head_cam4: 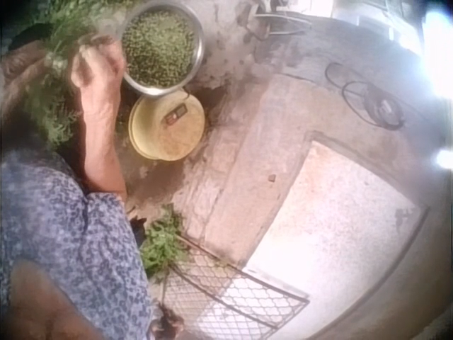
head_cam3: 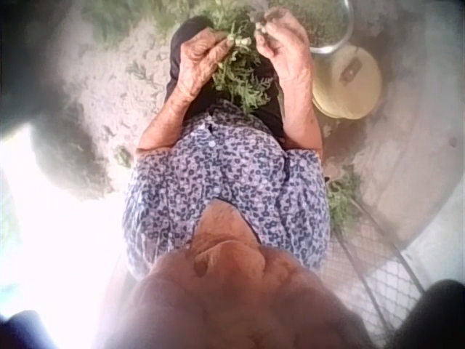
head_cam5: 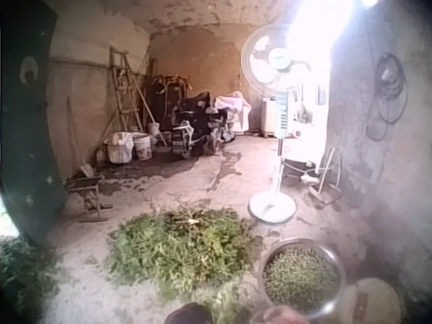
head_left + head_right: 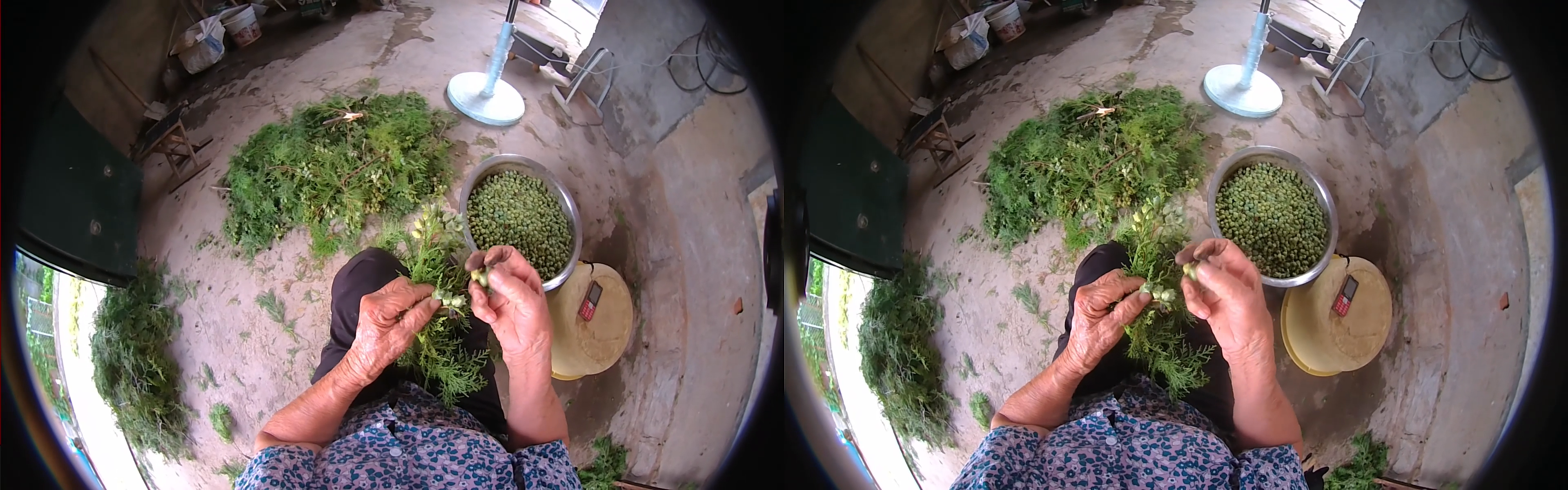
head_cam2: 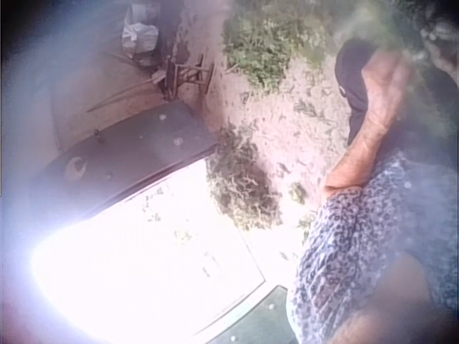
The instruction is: The person picks small green berries from cedar branches by hand and drops them into a large metal bowl. They repeatedly pull berries from the foliage, occasionally setting aside stripped branches and reaching for new ones from a pile on the floor.
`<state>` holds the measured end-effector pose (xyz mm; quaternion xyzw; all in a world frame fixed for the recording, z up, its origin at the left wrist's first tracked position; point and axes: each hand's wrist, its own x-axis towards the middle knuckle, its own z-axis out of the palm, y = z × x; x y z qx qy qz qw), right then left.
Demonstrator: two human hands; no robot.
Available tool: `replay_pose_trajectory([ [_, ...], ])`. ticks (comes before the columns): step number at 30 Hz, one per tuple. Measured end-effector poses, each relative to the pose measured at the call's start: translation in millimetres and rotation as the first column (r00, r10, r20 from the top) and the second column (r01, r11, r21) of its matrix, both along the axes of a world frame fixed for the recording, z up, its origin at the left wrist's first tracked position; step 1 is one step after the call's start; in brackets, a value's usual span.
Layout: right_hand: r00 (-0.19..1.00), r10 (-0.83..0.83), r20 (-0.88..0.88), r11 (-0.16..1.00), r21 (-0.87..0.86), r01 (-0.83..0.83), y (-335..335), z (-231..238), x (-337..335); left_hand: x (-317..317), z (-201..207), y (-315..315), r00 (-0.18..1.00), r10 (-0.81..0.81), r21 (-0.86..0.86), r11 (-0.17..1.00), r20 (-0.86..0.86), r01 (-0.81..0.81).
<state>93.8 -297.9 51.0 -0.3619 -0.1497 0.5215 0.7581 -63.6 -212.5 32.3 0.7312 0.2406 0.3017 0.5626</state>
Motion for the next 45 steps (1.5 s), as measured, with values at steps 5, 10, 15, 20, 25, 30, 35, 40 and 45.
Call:
replay_pose_trajectory([
  [5, 0.88, 0.092, 0.466, 0.995, -0.081, -0.061, -1, 3, -8, 3, -8, 0, 0.999, 0.045, 0.147, 0.988, 0.02, -0.048],
  [10, 0.256, -0.094, 0.962, 0.993, 0.074, 0.088, 8, -6, -17, 5, -7, -1, 1.0, 0.022, 0.246, 0.969, -0.018, -0.017],
  [15, 0.998, -0.017, 0.066, 0.999, -0.032, 0.019, 0, -6, -2, 2, -8, 0, 0.998, 0.037, 0.051, 0.998, 0.054, -0.04],
  [20, 0.995, 0.087, -0.058, 0.995, -0.039, -0.089, -7, -6, -5, 3, -15, -2, 0.993, 0.077, 0.077, 0.994, 0.089, -0.084],
  [25, 0.88, 0.136, 0.455, 0.978, -0.205, -0.045, -12, -2, -14, 5, -17, -2, 0.995, 0.09, 0.23, 0.968, 0.053, -0.1],
  [30, 0.554, 0.001, 0.832, 0.989, -0.083, 0.123, -9, -13, -19, 4, -11, -3, 0.996, 0.083, 0.202, 0.976, 0.023, -0.086],
  [35, 0.994, -0.003, 0.106, 0.996, -0.086, 0.012, -9, -8, -10, 0, -8, -2, 0.996, 0.047, 0.042, 0.998, -0.073, -0.044],
  [40, 0.99, 0.078, -0.114, 0.995, -0.053, -0.084, -7, -10, -8, -2, -9, -1, 0.995, 0.067, -0.239, 0.97, 0.07, -0.049],
  [45, 0.985, 0.169, -0.036, 0.973, -0.155, -0.172, -5, -16, -12, -3, -4, 1, 0.993, -0.069, -0.231, 0.969, 0.1, 0.091],
])
